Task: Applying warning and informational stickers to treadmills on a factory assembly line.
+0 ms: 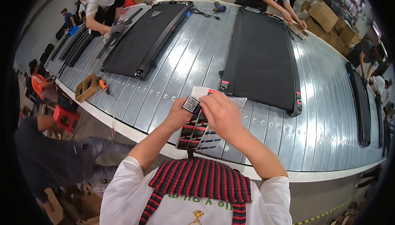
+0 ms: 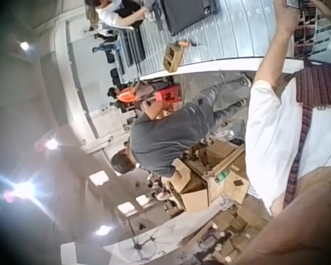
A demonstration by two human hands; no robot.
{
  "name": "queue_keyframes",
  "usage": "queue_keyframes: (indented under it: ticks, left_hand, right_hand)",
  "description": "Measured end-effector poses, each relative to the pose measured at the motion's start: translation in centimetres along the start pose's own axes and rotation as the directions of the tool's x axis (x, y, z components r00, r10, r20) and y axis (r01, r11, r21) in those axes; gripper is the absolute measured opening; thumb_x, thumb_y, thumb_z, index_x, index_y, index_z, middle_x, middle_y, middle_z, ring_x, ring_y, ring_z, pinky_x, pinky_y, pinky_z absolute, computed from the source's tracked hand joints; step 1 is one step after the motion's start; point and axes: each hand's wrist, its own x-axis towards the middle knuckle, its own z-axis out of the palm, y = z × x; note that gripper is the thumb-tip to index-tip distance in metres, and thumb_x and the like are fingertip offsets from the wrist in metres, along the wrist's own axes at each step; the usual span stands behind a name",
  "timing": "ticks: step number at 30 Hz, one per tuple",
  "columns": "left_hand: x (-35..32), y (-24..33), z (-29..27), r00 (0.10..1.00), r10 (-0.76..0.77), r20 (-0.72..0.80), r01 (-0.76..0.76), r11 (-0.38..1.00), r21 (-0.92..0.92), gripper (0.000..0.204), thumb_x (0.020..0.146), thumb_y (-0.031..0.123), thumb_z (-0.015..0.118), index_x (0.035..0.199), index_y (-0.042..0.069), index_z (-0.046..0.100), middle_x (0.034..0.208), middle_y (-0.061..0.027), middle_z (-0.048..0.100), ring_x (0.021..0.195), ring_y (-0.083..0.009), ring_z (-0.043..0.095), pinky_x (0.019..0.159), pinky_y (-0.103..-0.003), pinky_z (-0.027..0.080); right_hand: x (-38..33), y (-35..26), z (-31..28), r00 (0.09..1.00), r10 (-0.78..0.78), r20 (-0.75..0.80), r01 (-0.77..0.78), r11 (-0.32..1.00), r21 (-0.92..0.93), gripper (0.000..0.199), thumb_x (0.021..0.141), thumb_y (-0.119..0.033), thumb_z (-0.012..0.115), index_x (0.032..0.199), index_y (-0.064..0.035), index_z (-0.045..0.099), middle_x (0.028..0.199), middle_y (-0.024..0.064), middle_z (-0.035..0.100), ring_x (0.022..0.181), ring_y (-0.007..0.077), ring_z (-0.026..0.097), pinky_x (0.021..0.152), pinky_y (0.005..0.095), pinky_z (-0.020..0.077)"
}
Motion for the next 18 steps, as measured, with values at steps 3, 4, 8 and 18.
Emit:
queue_keyframes:
  ticks: [3, 4, 8, 18]
  left_hand:
    - [0.6, 1.0, -1.5, 0.993, 0.063, 0.095, -0.066, 0.998, 0.022, 0.007, 0.077, 0.000, 0.057, 0.083, -0.001, 0.059, 0.073, 0.0024, 0.058, 0.068, -0.0032, 0.049, 0.059, -0.021, 0.043]
    - [0.9, 0.9, -2.0, 0.986, 0.101, 0.134, -0.101, 0.995, -0.011, 0.005, 0.077, 0.001, 0.057, 0.082, -0.001, 0.058, 0.071, 0.0031, 0.057, 0.067, -0.0027, 0.047, 0.058, -0.021, 0.042]
    - [2.3, -0.3, -3.9, 0.980, 0.017, 0.199, -0.049, 0.987, 0.155, 0.006, 0.078, 0.003, 0.054, 0.080, -0.001, 0.058, 0.067, 0.0042, 0.054, 0.065, -0.0023, 0.044, 0.056, -0.022, 0.041]
    - [6.2, -6.2, -5.1, 0.938, -0.067, 0.340, 0.014, 0.988, 0.155, 0.017, 0.077, 0.012, 0.057, 0.088, 0.000, 0.060, 0.060, -0.0103, 0.055, 0.057, -0.0104, 0.050, 0.057, -0.029, 0.043]
  right_hand:
    - [0.9, -0.3, 1.8, 0.995, 0.091, 0.034, -0.092, 0.996, 0.016, 0.009, 0.075, -0.008, 0.058, 0.084, -0.0052, 0.057, 0.075, 0.0090, 0.053, 0.071, 0.0272, 0.054, 0.059, 0.0355, 0.0440]
    - [1.2, -0.3, 2.2, 0.993, 0.112, 0.048, -0.113, 0.993, 0.025, 0.009, 0.075, -0.009, 0.057, 0.084, -0.0049, 0.057, 0.075, 0.0090, 0.053, 0.071, 0.0273, 0.054, 0.059, 0.0359, 0.0439]
    - [1.5, -0.4, 3.6, 0.978, 0.197, 0.066, -0.196, 0.980, -0.021, 0.008, 0.075, -0.009, 0.058, 0.082, -0.0046, 0.057, 0.076, 0.0087, 0.053, 0.071, 0.0276, 0.054, 0.059, 0.0368, 0.0437]
    - [0.5, 1.0, 5.7, 0.885, 0.461, 0.061, -0.459, 0.887, -0.042, 0.004, 0.072, -0.005, 0.059, 0.075, -0.0031, 0.057, 0.067, 0.0078, 0.053, 0.058, 0.0208, 0.053, 0.051, 0.0312, 0.0426]
